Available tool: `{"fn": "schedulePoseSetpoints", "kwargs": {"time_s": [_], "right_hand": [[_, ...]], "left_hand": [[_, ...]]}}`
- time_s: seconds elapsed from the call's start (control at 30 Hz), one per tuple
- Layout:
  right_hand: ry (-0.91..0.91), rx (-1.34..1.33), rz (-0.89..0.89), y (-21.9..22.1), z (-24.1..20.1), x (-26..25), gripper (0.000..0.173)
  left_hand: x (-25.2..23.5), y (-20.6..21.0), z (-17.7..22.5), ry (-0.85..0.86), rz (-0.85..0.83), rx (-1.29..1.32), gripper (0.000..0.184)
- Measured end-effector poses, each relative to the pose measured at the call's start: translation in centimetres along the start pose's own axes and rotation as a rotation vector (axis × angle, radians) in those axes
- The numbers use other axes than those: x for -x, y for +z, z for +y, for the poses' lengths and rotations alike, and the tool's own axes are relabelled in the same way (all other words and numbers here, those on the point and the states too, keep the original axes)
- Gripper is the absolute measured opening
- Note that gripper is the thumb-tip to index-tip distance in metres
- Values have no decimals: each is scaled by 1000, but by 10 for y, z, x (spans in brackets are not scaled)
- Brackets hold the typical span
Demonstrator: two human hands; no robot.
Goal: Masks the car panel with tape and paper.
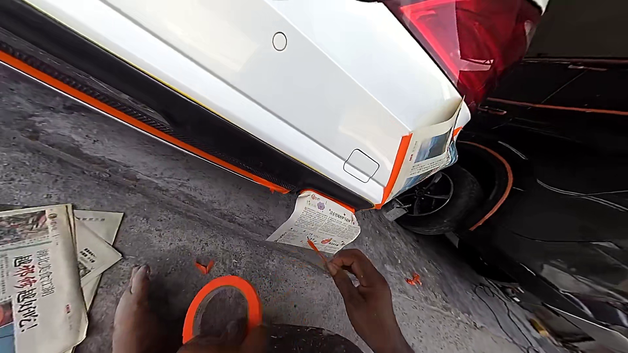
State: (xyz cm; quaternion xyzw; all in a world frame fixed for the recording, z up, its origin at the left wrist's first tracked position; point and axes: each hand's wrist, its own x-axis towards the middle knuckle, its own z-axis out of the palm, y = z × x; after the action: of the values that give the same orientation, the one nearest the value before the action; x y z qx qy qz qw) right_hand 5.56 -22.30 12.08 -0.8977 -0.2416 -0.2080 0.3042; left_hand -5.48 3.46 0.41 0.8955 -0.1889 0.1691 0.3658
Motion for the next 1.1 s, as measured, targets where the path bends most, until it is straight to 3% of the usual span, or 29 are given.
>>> {"fn": "schedulePoseSetpoints", "kwargs": {"time_s": [0.03, 0.07, 0.13, 0.2, 0.27, 0.33, 0.37, 0.43, 0.5, 0.53, 0.6, 0.67, 0.73, 0.83, 1.1], "right_hand": [[-22, 76, -108, -7, 4, -4, 13], [-14, 137, -194, -14, 8, -7, 15], [27, 192, -292, -21, 13, -17, 16], [86, 165, -354, -19, 14, -22, 18], [135, 121, -413, -13, 13, -25, 20], [154, 92, -432, -13, 14, -31, 21], [151, 71, -430, -15, 15, -35, 21], [122, 9, -399, -19, 20, -41, 19], [49, -35, -348, -21, 25, -54, 25], [5, -52, -330, -22, 25, -60, 27], [-70, -66, -319, -22, 24, -73, 29], [-128, -57, -333, -15, 23, -84, 28], [-167, -27, -371, -7, 25, -93, 29], [-192, 40, -427, 5, 29, -103, 28], [-201, 355, -481, 18, 33, -117, 35]], "left_hand": [[-12, 18, -18, -28, -90, -70, 30], [-28, 27, -24, -63, -243, -87, 47], [-73, 31, -13, -162, -687, -87, 65], [-92, 54, -12, -180, -934, -106, 64], [-94, 75, -19, -174, -995, -139, 53], [-105, 78, -22, -204, -908, -110, 35], [-115, 73, -24, -239, -802, -51, 36], [-132, 61, -28, -386, -479, 146, 50], [-151, 60, -39, -523, -76, 349, 52], [-161, 61, -44, -562, 40, 449, 58], [-177, 63, -51, -543, 83, 653, 74], [-191, 65, -52, -462, 70, 785, 76], [-204, 69, -49, -389, 83, 853, 62], [-215, 73, -47, -333, 120, 875, 27], [-228, 82, -55, -286, 206, 957, 15]]}}
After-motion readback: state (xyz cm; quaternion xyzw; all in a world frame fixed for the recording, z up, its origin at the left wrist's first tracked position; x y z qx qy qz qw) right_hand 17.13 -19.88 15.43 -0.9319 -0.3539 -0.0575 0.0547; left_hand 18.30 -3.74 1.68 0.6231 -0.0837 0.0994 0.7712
